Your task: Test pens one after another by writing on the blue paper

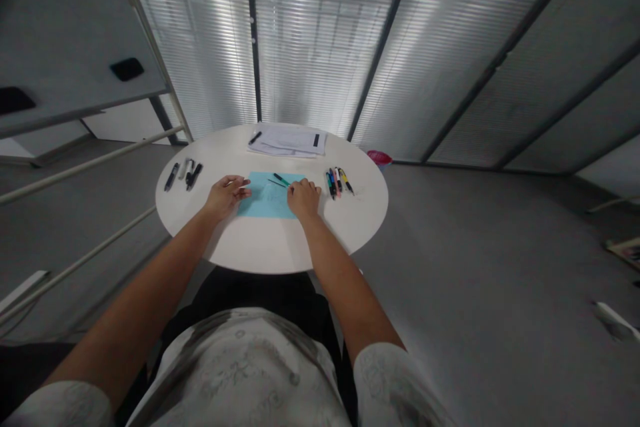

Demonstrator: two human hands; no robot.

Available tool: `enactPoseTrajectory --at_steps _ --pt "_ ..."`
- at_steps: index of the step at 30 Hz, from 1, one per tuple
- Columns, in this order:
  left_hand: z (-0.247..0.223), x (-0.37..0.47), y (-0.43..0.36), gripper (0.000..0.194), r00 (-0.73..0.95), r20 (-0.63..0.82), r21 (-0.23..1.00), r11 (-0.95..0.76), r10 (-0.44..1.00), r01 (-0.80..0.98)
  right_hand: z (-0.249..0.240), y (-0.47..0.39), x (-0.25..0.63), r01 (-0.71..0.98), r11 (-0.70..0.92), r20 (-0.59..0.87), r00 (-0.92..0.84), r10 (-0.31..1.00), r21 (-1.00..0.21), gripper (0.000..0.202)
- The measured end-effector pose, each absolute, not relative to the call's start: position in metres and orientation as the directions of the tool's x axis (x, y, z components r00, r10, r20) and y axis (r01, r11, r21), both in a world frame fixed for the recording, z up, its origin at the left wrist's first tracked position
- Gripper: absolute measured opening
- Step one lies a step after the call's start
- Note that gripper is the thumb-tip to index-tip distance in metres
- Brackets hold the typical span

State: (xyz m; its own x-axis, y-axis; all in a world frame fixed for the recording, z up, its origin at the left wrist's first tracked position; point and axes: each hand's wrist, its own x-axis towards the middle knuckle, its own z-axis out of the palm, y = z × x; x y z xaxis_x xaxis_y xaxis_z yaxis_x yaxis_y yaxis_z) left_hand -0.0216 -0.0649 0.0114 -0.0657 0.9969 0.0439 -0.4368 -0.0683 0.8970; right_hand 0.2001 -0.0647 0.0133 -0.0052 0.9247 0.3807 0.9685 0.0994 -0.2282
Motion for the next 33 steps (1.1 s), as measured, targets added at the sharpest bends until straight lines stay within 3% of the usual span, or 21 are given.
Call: enactPoseTrajectory --at_steps 10,19,24,27,33 --pt "0.003 -0.021 -0.058 0.025 -0.064 0.076 0.923 -0.095 0.995 -0.374 0.011 -0.065 0.201 0.965 0.133 0.398 -0.034 0.917 -0.225 0.022" --pt "0.002 -0.014 -0.067 0.021 0.117 0.223 0.973 -0.229 0.968 0.037 0.020 -0.081 0.180 0.860 0.491 0.453 -0.386 0.804 -0.138 0.032" --pt "0.002 -0.012 -0.069 0.016 0.162 0.226 0.961 -0.247 0.960 0.121 0.020 -0.083 0.174 0.828 0.548 0.421 -0.457 0.783 -0.121 0.030" --pt "0.001 -0.014 -0.068 0.017 0.155 0.233 0.960 -0.253 0.960 0.120 0.018 -0.081 0.176 0.821 0.552 0.424 -0.452 0.785 -0.146 0.030" --pt "0.001 -0.018 -0.064 0.021 0.013 0.207 0.977 -0.206 0.978 -0.046 0.019 -0.078 0.182 0.861 0.476 0.428 -0.366 0.826 -0.181 0.032"
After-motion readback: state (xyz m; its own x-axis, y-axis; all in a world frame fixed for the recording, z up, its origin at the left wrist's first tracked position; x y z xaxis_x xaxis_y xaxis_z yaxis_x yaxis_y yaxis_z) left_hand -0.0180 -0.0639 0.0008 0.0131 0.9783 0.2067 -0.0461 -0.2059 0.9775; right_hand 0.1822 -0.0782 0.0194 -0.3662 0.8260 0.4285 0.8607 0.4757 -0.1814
